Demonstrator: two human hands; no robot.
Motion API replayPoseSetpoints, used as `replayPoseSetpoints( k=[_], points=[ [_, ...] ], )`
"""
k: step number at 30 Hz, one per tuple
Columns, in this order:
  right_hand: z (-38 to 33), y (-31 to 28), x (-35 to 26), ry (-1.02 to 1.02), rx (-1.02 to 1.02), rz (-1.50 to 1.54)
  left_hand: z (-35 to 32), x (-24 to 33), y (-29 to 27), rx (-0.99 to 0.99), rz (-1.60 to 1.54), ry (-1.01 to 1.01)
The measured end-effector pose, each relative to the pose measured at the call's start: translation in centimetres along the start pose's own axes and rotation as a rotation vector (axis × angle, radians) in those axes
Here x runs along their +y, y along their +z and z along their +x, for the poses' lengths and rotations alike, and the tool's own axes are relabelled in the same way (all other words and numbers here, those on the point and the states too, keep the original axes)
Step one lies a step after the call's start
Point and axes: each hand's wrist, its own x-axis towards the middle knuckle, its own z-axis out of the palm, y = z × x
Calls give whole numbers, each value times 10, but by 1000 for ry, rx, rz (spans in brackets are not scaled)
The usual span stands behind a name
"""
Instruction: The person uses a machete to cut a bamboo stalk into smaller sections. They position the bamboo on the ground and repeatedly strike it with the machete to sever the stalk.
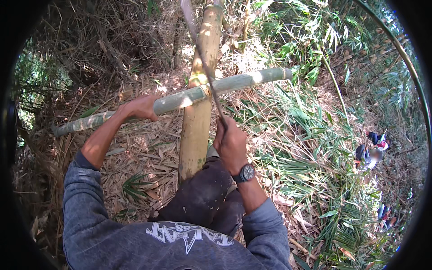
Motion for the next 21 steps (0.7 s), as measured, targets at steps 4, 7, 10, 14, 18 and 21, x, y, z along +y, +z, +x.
replayPoseSetpoints(
  k=[4, 7, 10, 14, 18, 21],
  points=[
    [-25, 25, 81, 191, -391, -365, 19, -4, 6, 6, -40, 11],
    [-26, 16, 58, 234, -470, -338, 10, -13, 21, -9, -19, 0],
    [2, -6, 8, 192, -336, -170, 9, -9, 5, -13, -18, -23],
    [9, -4, -15, -59, 38, 73, 0, 2, 2, -62, -65, -36],
    [-35, 23, 87, 241, -428, -407, 15, 9, -1, -21, 7, 27],
    [-41, 22, 77, 227, -457, -399, 12, -4, 14, -16, -130, 130]
  ],
)
